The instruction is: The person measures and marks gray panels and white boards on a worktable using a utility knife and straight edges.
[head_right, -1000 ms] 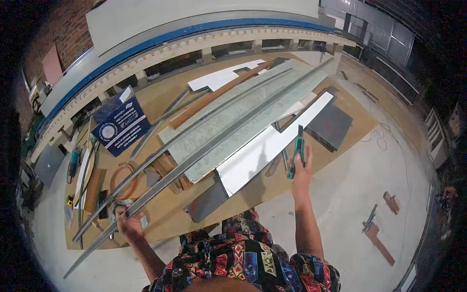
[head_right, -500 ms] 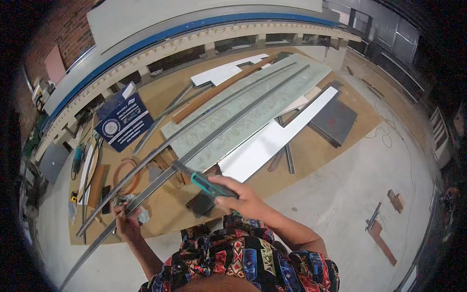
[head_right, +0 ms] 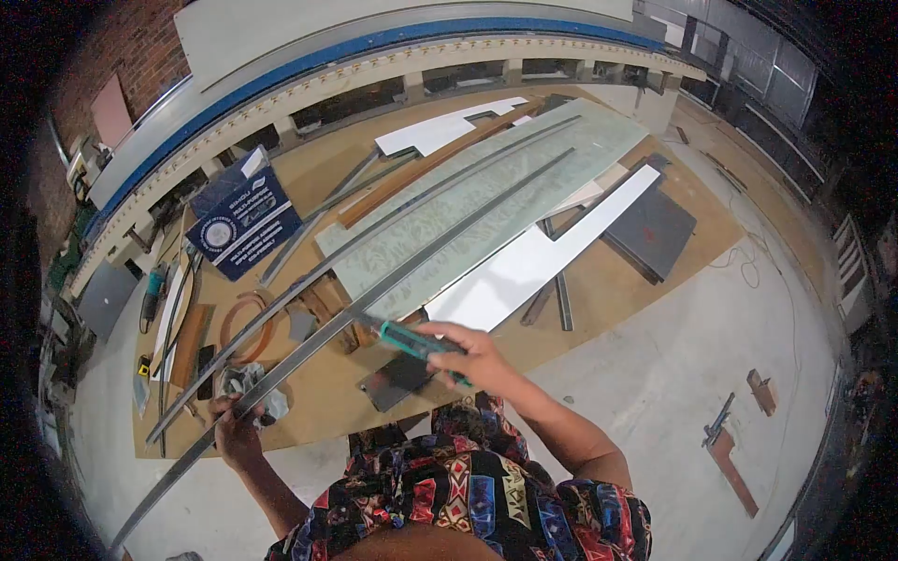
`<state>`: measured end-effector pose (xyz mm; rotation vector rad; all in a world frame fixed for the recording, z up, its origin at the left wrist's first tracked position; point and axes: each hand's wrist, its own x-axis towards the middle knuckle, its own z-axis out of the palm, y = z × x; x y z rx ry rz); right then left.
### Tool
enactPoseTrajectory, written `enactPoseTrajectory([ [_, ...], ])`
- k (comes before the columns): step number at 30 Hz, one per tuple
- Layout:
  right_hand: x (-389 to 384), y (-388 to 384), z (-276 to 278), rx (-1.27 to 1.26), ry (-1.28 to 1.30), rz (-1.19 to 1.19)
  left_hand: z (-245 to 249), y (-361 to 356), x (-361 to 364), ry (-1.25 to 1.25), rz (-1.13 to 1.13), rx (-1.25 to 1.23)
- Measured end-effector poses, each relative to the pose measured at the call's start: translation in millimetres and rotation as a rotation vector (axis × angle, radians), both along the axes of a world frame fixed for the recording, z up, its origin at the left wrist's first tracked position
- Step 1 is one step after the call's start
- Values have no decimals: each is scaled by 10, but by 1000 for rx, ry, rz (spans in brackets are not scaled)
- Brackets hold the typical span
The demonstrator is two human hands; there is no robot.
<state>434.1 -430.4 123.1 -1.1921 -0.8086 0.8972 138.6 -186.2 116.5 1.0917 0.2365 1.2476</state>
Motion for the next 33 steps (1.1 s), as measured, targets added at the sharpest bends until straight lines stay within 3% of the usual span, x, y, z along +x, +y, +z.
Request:
enactPoseTrajectory([
  [12,1636,-214,-491,1,-21,-614,-50,156,-260,2,-44,16],
  [19,2311,-386,-540,-80,64,-755,37,233,-517,31,117,52],
  [23,2636,-366,-634,-79,92,-830,214,178,-626,54,53,28],
  [27,2891,-360,-665,-71,116,-913,129,322,-911,69,76,5],
  [30,3201,-333,-850,-41,131,-1048,-121,569,-1254,-61,118,-31],
  [31,3294,-332,-899,-32,123,-1095,-81,574,-1303,-112,-45,-33],
  [33,3395,-342,-947,-12,102,-1153,-30,520,-1330,-160,-130,-83],
])
